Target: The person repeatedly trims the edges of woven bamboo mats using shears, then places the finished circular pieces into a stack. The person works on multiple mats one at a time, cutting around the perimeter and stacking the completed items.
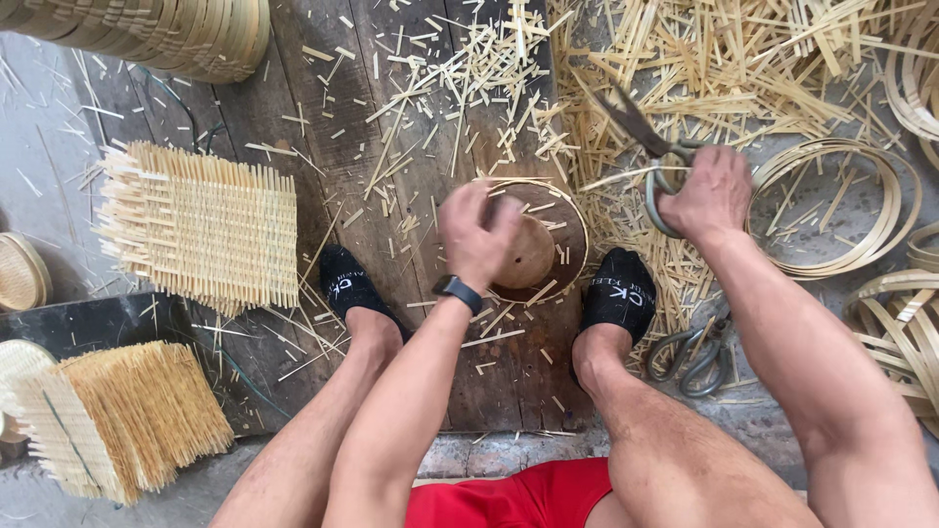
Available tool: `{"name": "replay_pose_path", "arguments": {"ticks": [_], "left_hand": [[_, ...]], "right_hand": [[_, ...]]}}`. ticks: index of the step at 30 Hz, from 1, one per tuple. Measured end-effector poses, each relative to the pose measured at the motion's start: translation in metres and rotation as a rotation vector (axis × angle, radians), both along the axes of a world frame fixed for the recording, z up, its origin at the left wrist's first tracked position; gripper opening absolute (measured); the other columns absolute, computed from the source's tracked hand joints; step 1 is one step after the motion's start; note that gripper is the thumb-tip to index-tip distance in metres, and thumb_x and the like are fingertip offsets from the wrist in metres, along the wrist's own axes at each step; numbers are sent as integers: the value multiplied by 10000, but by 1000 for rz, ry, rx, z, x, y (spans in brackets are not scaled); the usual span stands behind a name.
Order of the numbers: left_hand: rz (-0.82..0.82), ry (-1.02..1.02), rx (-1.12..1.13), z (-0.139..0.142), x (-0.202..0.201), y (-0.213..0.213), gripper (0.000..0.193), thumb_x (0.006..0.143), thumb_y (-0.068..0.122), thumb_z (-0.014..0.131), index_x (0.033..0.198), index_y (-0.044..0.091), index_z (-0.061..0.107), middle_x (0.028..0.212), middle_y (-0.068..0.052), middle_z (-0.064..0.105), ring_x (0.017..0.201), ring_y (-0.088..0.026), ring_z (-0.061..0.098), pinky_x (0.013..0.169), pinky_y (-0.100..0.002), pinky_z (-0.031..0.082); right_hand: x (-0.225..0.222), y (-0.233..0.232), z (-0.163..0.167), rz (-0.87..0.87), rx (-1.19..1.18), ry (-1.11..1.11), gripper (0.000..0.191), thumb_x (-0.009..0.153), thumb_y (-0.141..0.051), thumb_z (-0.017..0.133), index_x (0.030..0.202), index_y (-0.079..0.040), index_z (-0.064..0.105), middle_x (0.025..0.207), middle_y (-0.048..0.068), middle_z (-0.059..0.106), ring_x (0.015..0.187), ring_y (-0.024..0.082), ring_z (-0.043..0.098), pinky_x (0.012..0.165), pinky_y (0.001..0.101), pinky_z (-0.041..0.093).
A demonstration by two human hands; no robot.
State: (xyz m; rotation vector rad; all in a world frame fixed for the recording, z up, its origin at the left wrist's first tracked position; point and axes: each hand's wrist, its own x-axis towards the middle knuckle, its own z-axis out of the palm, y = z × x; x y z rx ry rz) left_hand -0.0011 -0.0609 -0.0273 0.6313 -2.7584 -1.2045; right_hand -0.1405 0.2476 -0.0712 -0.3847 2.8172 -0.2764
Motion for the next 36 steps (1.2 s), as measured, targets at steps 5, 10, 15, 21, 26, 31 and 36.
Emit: {"name": "replay_pose_path", "arguments": {"ticks": [5,10,15,21,26,31,36], "left_hand": [[391,-362,240,-30,-16,-19,473,968,519,616,1138,107,775,1061,-154,728,1036,-280,701,945,-384,509],[334,-269,350,-35,-44,0,354,826,436,772,1022,143,810,910,-124,776,893,-274,748,840,-379,556],[282,-152,222,-40,-49,12,285,769,360,856,950,140,857,892,-147,764,950,-278,699,917,-376,528],[353,-111,270,-53,-40,2,378,925,449,718,1113,125,769,997,-114,749,963,-248,727,900,-363,543],[489,-294,332,-41,30,-20,275,934,303,743,1045,56,792,888,-105,767,757,-199,710,684,-342,550],[580,-423,740,-45,55,-19,230,814,131,839,1020,41,786,863,-40,774,668,-87,691,531,-252,537],[647,-433,699,-52,45,-18,270,808,125,864,1024,-22,793,863,-72,775,648,-115,655,518,-272,516]], "right_hand": [[12,-17,15,-73,39,86,747,682,-222,842,1307,102,590,1188,283,561,1111,382,535,977,518,431],[32,-62,31,-248,-618,-735,416,919,-321,752,1256,-84,693,1133,129,733,991,174,674,875,333,527],[27,-79,25,-331,-618,-667,293,858,-263,819,1019,-19,811,854,117,784,717,151,686,668,317,555],[27,-69,36,-383,-497,-811,405,898,-366,804,1111,-23,782,940,126,775,752,164,708,700,311,579],[50,-48,39,-526,-705,-992,429,842,-212,803,1188,14,686,988,116,768,770,166,740,701,296,626],[59,-46,21,-583,-782,-989,302,886,-155,782,1095,58,731,934,131,762,759,163,719,666,279,607],[59,-51,27,-626,-701,-927,245,897,-134,764,1061,45,736,907,122,761,743,185,718,650,307,613]]}}
